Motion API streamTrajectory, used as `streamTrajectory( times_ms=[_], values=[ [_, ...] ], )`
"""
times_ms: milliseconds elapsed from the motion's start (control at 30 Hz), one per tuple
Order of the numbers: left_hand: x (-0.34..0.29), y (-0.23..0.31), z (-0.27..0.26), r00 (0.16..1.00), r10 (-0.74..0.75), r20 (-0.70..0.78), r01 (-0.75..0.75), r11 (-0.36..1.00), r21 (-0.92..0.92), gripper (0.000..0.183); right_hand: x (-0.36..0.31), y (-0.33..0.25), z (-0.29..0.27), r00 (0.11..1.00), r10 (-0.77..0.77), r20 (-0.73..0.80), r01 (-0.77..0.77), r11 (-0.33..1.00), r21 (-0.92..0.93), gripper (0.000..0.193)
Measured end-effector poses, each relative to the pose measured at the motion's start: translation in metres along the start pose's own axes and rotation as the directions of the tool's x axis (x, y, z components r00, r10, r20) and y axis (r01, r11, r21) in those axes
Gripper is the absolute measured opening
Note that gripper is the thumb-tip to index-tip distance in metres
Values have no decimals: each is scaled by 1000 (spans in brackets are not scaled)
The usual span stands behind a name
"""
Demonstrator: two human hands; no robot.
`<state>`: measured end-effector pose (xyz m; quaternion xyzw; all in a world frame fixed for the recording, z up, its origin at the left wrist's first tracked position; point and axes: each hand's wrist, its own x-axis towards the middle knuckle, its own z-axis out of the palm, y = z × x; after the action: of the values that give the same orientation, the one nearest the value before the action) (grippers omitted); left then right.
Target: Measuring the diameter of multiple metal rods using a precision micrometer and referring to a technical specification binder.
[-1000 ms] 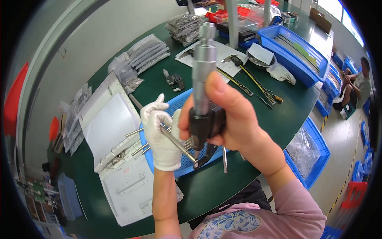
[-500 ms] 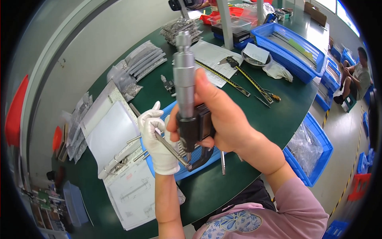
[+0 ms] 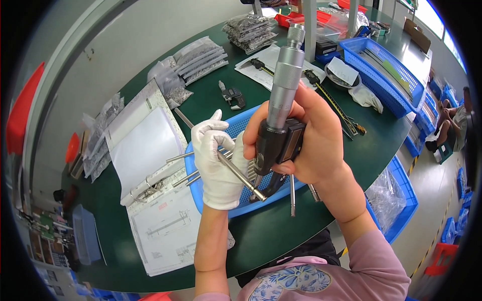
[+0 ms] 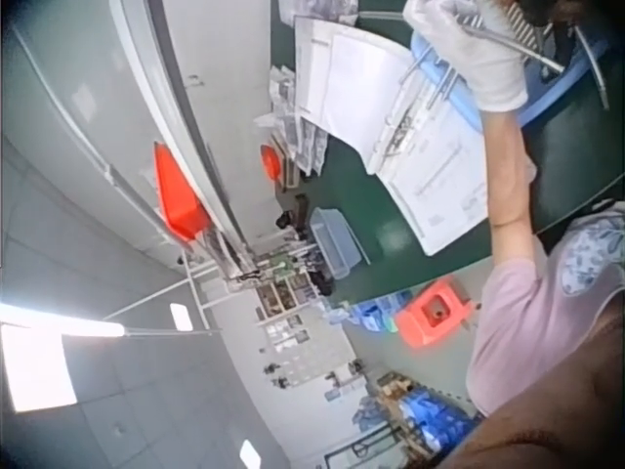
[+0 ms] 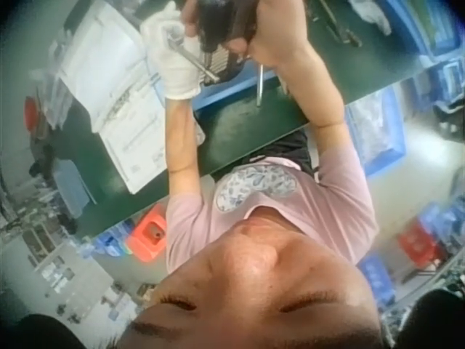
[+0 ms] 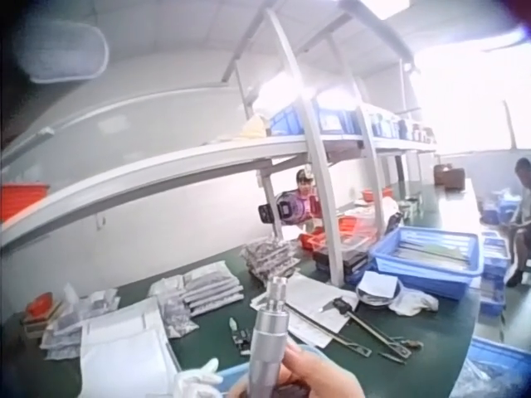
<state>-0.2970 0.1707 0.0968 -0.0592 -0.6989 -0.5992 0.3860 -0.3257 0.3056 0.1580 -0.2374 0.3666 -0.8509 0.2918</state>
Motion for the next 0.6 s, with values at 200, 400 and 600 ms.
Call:
streamTrajectory(
  times_ms=[200, 400, 600],
  values=[
    [0, -1, -1, 1000, -28, -2, 28, 999, -24, 23, 1, 0, 4, 999, 15, -38, -15, 1000, -14, 70],
    [-2, -2, 1, 999, 24, 31, -26, 997, 73, 25, -3, 1, 2, 997, -74, -13, 70, 971, -229, 67],
    [-5, -1, -3, 999, 21, 41, -28, 981, 192, 29, -4, 2, 3, 1000, -30, 7, 31, 975, -219, 61]
  ],
)
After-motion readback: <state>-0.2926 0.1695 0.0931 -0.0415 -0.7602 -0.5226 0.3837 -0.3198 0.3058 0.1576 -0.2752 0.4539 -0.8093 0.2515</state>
